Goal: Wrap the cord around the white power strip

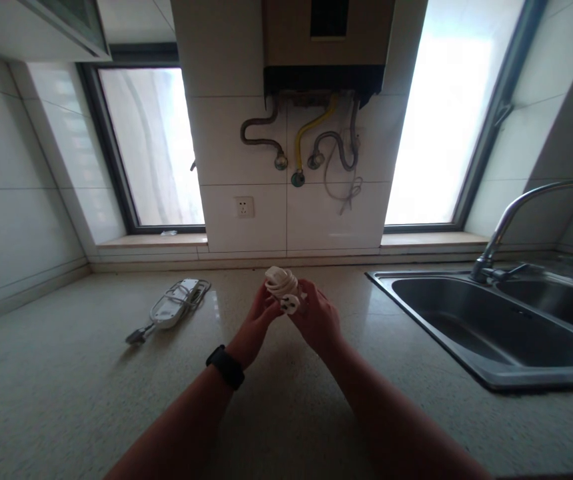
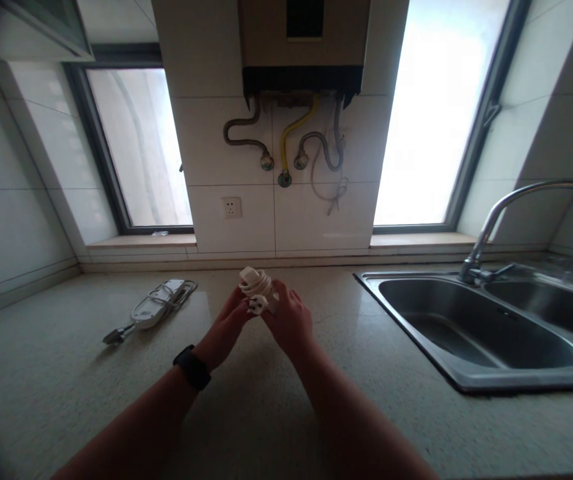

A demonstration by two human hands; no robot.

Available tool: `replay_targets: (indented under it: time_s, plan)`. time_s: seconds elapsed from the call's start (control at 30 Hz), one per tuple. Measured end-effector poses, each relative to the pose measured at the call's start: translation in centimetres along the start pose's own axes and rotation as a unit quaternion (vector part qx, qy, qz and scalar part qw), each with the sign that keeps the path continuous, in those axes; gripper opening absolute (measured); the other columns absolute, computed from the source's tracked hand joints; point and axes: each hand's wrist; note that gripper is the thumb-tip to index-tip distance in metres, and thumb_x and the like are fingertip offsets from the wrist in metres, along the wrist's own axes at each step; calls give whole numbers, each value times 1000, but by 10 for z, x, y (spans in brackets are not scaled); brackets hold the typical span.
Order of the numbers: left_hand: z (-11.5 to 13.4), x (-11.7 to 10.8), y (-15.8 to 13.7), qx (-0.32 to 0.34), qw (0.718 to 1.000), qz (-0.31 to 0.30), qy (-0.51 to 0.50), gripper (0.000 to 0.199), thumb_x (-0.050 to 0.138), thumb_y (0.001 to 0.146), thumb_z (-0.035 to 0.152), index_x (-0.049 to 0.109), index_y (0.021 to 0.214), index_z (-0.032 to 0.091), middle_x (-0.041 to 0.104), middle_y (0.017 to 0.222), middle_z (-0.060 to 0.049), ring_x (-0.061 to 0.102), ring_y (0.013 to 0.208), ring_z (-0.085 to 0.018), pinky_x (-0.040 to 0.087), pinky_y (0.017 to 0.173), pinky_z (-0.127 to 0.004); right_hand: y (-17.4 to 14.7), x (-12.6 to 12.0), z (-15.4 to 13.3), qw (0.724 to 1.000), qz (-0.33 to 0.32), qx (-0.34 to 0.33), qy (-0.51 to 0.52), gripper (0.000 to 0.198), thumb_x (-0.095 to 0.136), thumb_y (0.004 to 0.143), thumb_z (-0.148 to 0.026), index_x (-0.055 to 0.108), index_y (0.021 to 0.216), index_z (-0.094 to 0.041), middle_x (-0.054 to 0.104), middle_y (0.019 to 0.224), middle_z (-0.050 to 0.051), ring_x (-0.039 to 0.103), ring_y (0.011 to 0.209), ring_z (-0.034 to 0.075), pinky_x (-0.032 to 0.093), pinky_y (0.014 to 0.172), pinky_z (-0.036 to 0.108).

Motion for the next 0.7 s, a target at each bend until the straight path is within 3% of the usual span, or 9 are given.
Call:
replay_targets:
  time_s: [0.13, 0.33, 0.47, 0.63, 0.7]
  plan:
    - [15, 3, -3, -67, 990, -44, -112, 51, 51, 92, 53, 53, 137, 28, 50, 144, -11, 56, 119, -27, 50, 97, -49, 2, -7, -1, 993, -10, -42, -112, 51, 68, 81, -32, 50, 127, -24, 67, 117, 10, 56, 107, 29, 45, 86, 39]
    - [22, 1, -4, -152, 987, -47, -6, 60, 73, 79, 31, 52, 134, 25, 61, 126, -15, 65, 103, -26, 55, 84, -44, 7, -6, 8, 981, -44, -102, -157, 57, 72, 77, -27, 49, 129, -20, 55, 140, 16, 48, 121, 34, 36, 100, 48]
    - [18, -1, -5, -142, 988, -50, 27, 58, 70, 76, 19, 53, 132, 24, 63, 121, -12, 66, 80, -16, 52, 75, -33, 4, 5, 16, 991, -100, -59, -70, 67, 72, 74, -23, 40, 133, -17, 62, 127, 18, 59, 110, 32, 44, 91, 44]
    - [12, -11, -1, -102, 991, -53, 65, 48, 61, 75, 14, 59, 123, 17, 65, 94, -5, 55, 63, -8, 41, 57, -22, 3, 12, 23, 981, -139, -6, 137, 106, 80, 69, -33, 11, 147, -18, 67, 112, 14, 67, 96, 27, 49, 81, 38]
    - [11, -14, 0, -92, 992, -60, 69, 42, 60, 74, 13, 62, 116, 15, 62, 85, -2, 53, 60, -7, 40, 55, -22, 4, 9, 23, 977, -144, -4, 155, 106, 84, 65, -36, 18, 147, -20, 67, 114, 13, 66, 101, 27, 48, 84, 38]
Point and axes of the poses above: each hand's wrist, its own y-axis towards the middle knuckle, its own x-axis out of the palm, z = x × y
